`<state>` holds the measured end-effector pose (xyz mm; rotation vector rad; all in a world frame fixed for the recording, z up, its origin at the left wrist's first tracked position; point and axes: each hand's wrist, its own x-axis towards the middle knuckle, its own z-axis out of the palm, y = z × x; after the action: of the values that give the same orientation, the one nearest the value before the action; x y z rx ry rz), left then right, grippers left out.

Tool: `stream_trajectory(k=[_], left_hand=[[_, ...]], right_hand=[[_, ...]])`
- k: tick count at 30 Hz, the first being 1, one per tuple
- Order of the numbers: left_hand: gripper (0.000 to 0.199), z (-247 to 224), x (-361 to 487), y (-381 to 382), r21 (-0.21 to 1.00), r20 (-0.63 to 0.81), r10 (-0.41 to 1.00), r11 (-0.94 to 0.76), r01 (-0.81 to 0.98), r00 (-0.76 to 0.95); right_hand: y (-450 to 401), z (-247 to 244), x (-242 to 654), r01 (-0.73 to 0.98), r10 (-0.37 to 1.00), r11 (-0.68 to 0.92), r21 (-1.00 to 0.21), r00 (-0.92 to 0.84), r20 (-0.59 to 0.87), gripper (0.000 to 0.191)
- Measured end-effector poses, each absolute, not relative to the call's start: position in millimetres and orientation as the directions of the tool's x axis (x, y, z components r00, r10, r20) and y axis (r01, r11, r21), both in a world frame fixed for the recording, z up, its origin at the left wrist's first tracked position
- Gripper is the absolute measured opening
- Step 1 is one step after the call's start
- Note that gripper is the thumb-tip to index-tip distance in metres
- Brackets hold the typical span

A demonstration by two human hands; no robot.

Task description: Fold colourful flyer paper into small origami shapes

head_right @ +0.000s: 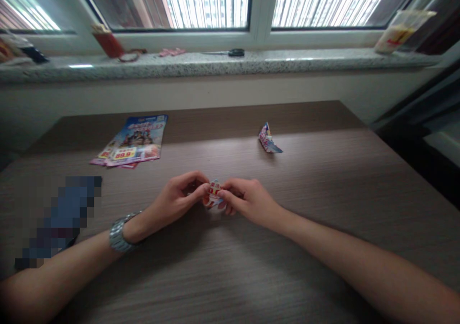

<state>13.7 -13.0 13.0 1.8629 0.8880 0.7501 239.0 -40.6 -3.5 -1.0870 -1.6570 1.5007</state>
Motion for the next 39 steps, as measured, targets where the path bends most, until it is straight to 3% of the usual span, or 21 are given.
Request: stream_trajectory(k=[6, 13, 21, 33, 39], left_hand=[[0.023, 14.9, 14.7, -14.9, 0.909, 0.102, 0.813, -0.31, 0.278, 0.573], [0.025, 12.7, 12.9, -13.8, 0.834, 0.165, 0.788, -0.433, 0.342, 0.594], [0.023, 15.8, 13.6, -15.4, 0.82, 0.177, 0.775, -0.457, 0.344, 0.607], [0.022, 14.9, 13.6, -14.5, 0.846, 0.204, 0.792, -0.438, 0.303, 0.576], [0.018, 13.7, 13.9, -15.9, 0.916, 0.168, 0.822, -0.334, 0.223, 0.544]], right_hand=[[-41.8, -0.4, 239.3, 0.193, 0.881, 0.011, -0.981, -0.466, -0.082, 0.04], [-43.9, 1.3, 238.0, 0.251, 0.855, 0.058, -0.966, -0.512, -0.082, 0.036], [-44.9, 2.3, 237.5, 0.255, 0.858, 0.042, -0.966, -0.505, -0.096, 0.033], [-43.8, 2.8, 237.7, 0.247, 0.859, 0.042, -0.968, -0.503, -0.091, 0.041], [-41.9, 0.8, 239.6, 0.229, 0.893, 0.061, -0.971, -0.448, -0.049, 0.038]])
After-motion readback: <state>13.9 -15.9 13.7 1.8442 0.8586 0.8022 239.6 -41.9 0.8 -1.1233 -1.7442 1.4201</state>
